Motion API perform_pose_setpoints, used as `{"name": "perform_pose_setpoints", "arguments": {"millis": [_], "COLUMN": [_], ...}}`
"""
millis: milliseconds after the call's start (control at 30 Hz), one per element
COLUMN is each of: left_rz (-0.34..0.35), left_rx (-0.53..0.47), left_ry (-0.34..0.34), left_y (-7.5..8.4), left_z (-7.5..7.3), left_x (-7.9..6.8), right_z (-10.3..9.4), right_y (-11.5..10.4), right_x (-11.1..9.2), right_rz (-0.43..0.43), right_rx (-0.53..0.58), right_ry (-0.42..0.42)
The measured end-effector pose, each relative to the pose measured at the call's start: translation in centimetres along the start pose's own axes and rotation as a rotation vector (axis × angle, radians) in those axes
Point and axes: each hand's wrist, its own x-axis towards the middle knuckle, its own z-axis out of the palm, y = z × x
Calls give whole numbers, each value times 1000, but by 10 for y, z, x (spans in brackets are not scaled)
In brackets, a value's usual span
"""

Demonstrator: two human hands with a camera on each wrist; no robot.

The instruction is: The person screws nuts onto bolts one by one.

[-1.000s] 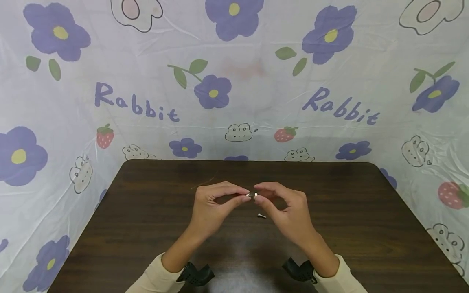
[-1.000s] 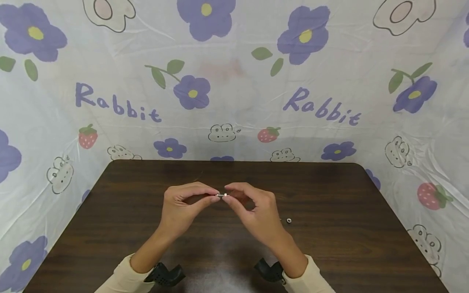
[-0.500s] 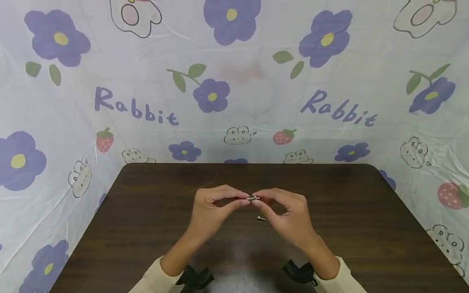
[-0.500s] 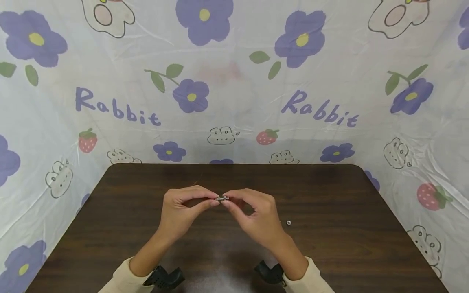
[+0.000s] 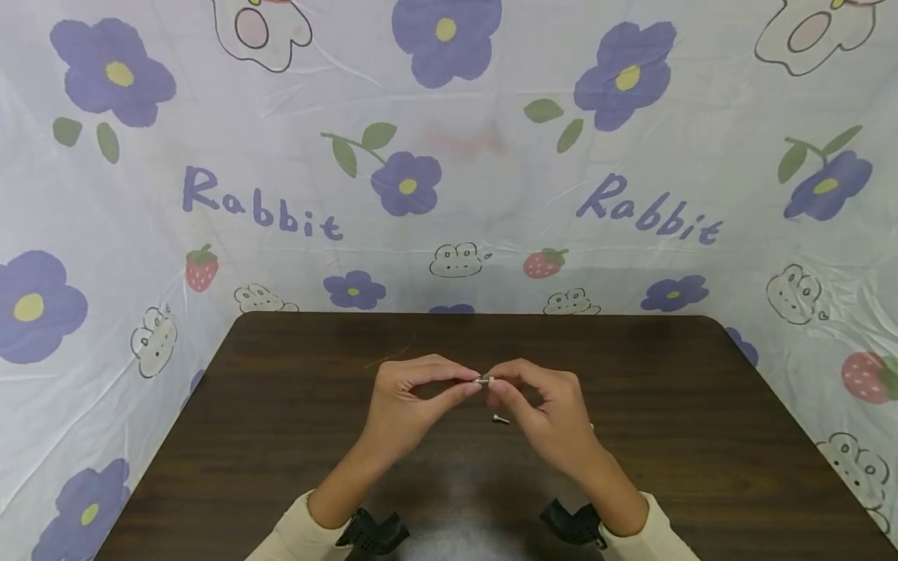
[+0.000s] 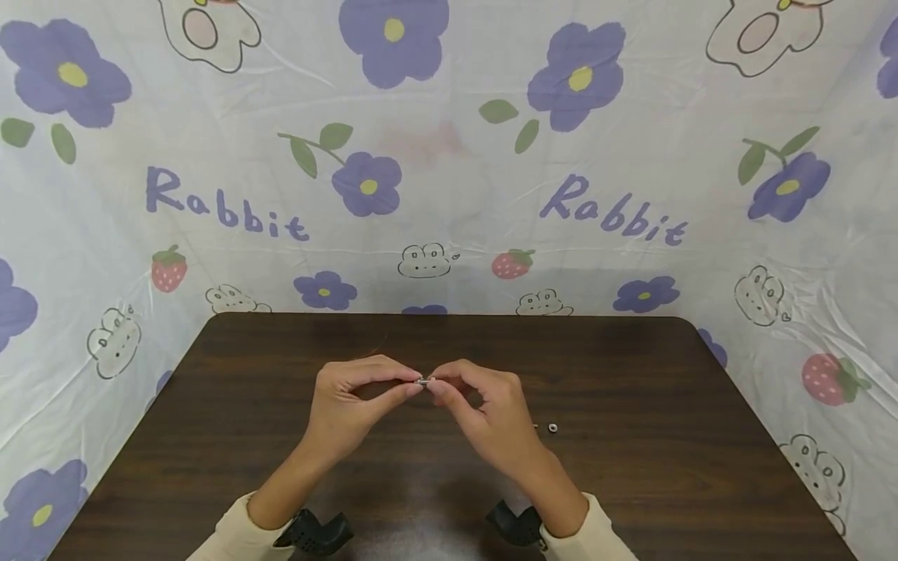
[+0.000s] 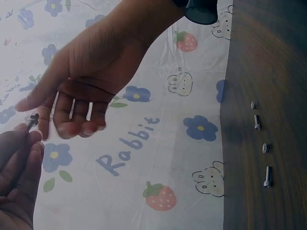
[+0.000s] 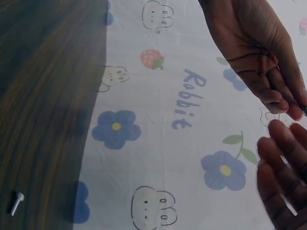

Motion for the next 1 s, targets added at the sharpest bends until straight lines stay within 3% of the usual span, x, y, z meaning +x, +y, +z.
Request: {"name": "perform_pose_setpoints", "arguments": {"millis": [200, 333, 533, 900, 1000], "left_rz": [-15, -13, -7, -2, -5], "left_rx": [12, 9, 11, -1, 11], "left_ry": [14, 9, 11, 11, 23], "left_y": [0, 0, 1, -1, 0], "left_z": [-1, -1, 0, 2, 2], "left_x": [0, 0, -1, -1, 0], "right_z": [-1, -2, -3, 1, 0], "right_y": [0, 2, 2, 0, 0], "right_x": [3, 4, 3, 1, 1], "right_rz": [-146, -178, -144, 14, 9], "right_rx": [13, 25, -8, -26, -2], "right_ry": [72, 74, 51, 41, 50]}}
